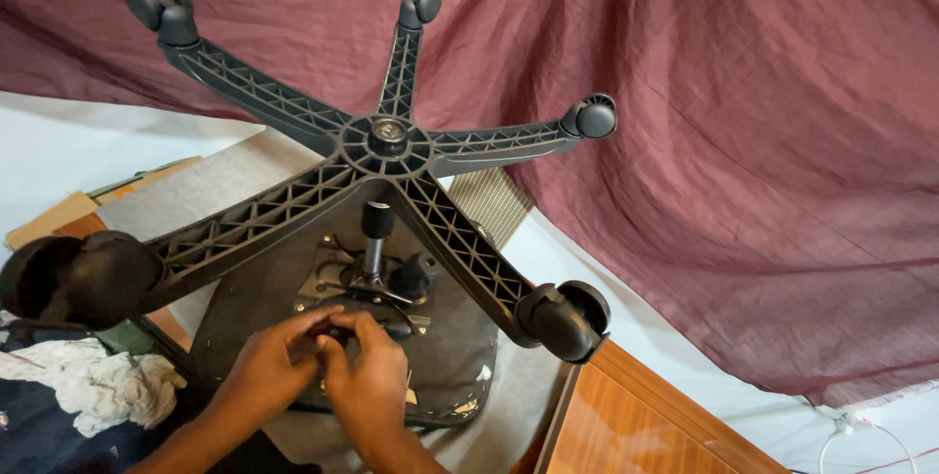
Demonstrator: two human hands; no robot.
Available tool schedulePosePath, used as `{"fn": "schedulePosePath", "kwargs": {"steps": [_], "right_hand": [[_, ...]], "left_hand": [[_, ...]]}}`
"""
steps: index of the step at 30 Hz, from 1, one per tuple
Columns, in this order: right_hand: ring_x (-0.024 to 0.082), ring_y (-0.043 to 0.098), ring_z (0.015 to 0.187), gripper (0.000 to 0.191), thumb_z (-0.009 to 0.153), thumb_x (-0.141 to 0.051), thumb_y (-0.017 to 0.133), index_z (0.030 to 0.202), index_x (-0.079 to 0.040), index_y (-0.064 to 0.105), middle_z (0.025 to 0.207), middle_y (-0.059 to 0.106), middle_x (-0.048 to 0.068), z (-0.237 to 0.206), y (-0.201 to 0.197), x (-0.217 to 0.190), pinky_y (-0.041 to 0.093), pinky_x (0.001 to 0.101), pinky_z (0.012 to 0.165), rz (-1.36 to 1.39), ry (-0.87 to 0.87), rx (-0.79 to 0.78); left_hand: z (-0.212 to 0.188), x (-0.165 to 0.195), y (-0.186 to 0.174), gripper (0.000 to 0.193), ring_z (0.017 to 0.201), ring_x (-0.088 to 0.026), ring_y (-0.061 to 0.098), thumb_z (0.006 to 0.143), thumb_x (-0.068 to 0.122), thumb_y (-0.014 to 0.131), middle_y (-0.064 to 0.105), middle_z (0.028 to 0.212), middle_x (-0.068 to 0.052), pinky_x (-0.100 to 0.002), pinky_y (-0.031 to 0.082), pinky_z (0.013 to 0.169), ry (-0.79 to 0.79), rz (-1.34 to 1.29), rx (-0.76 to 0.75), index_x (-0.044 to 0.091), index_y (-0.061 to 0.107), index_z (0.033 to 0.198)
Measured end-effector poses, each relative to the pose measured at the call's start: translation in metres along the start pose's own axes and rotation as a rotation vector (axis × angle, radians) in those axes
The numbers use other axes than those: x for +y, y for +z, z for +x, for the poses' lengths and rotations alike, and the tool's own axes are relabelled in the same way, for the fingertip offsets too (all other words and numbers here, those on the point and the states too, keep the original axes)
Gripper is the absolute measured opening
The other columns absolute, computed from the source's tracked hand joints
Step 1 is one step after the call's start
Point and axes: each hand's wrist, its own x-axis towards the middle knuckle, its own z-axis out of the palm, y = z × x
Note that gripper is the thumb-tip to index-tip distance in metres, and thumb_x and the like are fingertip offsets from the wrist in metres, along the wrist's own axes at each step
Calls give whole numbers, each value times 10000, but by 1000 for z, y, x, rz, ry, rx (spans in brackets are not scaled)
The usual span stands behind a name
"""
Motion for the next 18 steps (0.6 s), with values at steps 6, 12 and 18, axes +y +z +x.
{"fn": "schedulePosePath", "kwargs": {"steps": [6, 12, 18], "right_hand": [[315, 709, 850, 253, 768, -148, 846, 964, -44, 725, 964, 698, 126, -6, -6, -3, 550, 390, 740, -42, -57, 80], [248, 713, 825, 192, 788, -103, 790, 972, -63, 751, 939, 737, 103, 0, -11, -3, 555, 348, 745, 64, -56, 63], [249, 724, 811, 178, 800, -120, 799, 961, -61, 750, 932, 772, 110, 5, -7, 9, 560, 355, 755, 53, -28, 57]], "left_hand": [[-6, 11, 8, 381, 866, -114, 768, 819, 15, 669, 828, 1025, -76, -278, 590, 758, 34, 73, 58, 45, 744, 1192], [-8, 22, 8, 408, 866, -145, 783, 807, 91, 748, 816, 1005, -129, -305, 587, 763, 40, 201, 30, 58, 706, 1212], [-2, 19, 6, 532, 885, -222, 798, 796, 84, 696, 800, 1118, -108, -334, 595, 787, -12, 254, 72, 125, 659, 1325]]}}
